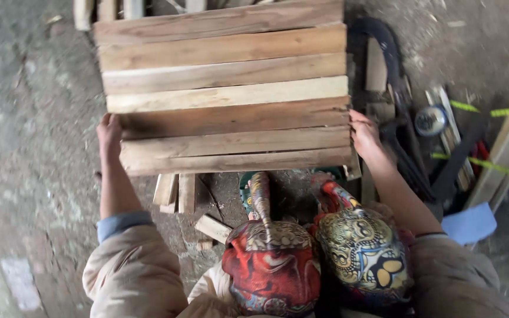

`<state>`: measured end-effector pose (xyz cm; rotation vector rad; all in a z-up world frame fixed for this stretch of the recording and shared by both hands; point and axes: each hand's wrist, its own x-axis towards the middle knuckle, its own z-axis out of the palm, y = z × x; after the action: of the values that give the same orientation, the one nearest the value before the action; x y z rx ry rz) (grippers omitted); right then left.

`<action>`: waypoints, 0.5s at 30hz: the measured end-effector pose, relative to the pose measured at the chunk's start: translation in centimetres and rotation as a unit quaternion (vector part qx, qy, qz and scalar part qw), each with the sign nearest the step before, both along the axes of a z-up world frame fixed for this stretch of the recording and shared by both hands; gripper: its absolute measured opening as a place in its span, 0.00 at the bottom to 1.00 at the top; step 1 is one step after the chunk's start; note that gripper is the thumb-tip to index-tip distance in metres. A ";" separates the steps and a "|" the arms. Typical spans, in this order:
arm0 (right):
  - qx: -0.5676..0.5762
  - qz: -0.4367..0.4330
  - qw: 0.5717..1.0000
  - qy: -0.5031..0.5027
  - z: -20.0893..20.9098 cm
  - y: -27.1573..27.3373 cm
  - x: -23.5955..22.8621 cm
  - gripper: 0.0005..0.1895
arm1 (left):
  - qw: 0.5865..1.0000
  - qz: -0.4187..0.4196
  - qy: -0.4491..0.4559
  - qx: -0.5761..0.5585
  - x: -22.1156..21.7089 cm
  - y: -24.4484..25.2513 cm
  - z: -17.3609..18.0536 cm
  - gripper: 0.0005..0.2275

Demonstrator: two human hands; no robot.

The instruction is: Arranging and nailing wooden planks together to form a flat surface.

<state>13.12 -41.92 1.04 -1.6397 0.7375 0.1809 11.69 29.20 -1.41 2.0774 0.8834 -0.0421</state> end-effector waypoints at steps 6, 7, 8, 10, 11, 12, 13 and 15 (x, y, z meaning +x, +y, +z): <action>0.021 -0.020 0.998 -0.064 -0.7 0.9 -1.0 0.24 | 0.994 0.061 -0.078 -0.044 0.0 0.0 0.0 0.18; 0.007 -0.017 0.998 -0.062 -0.6 1.2 -1.2 0.25 | 0.992 0.087 -0.087 -0.039 -0.1 0.7 -1.2 0.17; -0.008 -0.012 0.998 -0.061 -0.4 1.2 -1.1 0.26 | 0.988 0.115 -0.097 -0.036 -0.1 1.1 -2.6 0.16; -0.011 -0.014 0.998 -0.059 -0.8 1.0 -1.1 0.28 | 0.987 0.122 -0.097 -0.027 0.2 0.9 -3.2 0.16; -0.012 -0.010 0.998 -0.057 -1.1 1.0 -1.1 0.29 | 0.986 0.134 -0.098 -0.016 0.1 1.0 -3.5 0.16; -0.012 -0.013 0.998 -0.057 -1.4 0.9 -1.1 0.29 | 0.986 0.131 -0.097 -0.016 0.2 1.1 -4.0 0.16; -0.014 -0.017 0.998 -0.051 -1.7 0.8 -1.1 0.31 | 0.986 0.128 -0.103 -0.006 0.3 1.2 -4.5 0.15; -0.016 -0.023 0.999 -0.047 -1.9 1.0 -1.1 0.33 | 0.986 0.123 -0.109 0.004 0.3 1.2 -4.9 0.15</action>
<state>12.02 -40.97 -0.83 -1.6480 0.7088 0.0600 11.95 30.42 -6.31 1.9215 0.9957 0.3147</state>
